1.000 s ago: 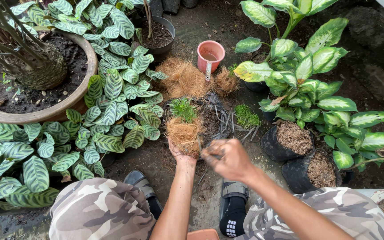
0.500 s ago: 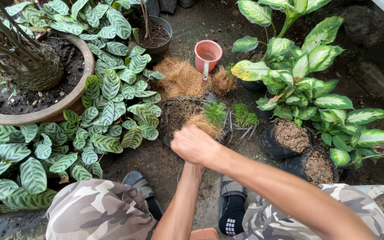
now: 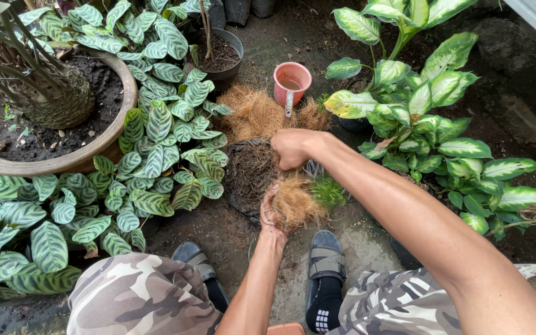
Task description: The person wraps a small plant's root ball with coconut coir, then secures it with a plastic tie. The person handles the plant, coir, and tie by hand.
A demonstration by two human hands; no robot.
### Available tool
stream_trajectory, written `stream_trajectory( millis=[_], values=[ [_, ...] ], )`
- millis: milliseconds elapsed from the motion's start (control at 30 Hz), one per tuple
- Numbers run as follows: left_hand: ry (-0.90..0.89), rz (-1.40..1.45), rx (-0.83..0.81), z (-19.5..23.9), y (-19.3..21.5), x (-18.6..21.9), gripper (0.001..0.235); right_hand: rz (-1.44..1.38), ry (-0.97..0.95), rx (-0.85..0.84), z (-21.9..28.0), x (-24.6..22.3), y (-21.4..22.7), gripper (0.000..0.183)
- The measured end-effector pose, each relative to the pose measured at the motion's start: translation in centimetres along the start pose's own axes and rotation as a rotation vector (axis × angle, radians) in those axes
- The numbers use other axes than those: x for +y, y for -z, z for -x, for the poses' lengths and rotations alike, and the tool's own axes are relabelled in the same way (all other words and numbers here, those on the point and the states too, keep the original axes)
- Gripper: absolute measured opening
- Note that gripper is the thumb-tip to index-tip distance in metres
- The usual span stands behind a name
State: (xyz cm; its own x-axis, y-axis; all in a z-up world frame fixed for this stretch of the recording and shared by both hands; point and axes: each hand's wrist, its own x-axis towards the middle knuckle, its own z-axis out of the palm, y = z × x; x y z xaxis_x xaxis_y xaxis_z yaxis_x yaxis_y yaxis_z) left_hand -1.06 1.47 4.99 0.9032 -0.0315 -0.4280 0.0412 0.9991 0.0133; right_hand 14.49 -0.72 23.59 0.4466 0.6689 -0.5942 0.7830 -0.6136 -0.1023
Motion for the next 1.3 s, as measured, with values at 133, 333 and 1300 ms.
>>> stream_trajectory(
  millis=[133, 333, 1300],
  values=[
    [0.086, 0.018, -0.009, 0.8, -1.3, 0.4, 0.044, -0.366, -0.021, 0.028, 0.3, 2.9, -2.0, 0.016],
    [-0.085, -0.162, 0.016, 0.7, -1.6, -0.2, 0.049, -0.979, 0.003, 0.083, -0.2, 5.4, -7.6, 0.042],
    [0.042, 0.067, -0.097, 2.1, -7.4, -0.1, 0.047, -1.076, -0.133, 1.290, 6.0, 0.2, -16.2, 0.040]
  ],
)
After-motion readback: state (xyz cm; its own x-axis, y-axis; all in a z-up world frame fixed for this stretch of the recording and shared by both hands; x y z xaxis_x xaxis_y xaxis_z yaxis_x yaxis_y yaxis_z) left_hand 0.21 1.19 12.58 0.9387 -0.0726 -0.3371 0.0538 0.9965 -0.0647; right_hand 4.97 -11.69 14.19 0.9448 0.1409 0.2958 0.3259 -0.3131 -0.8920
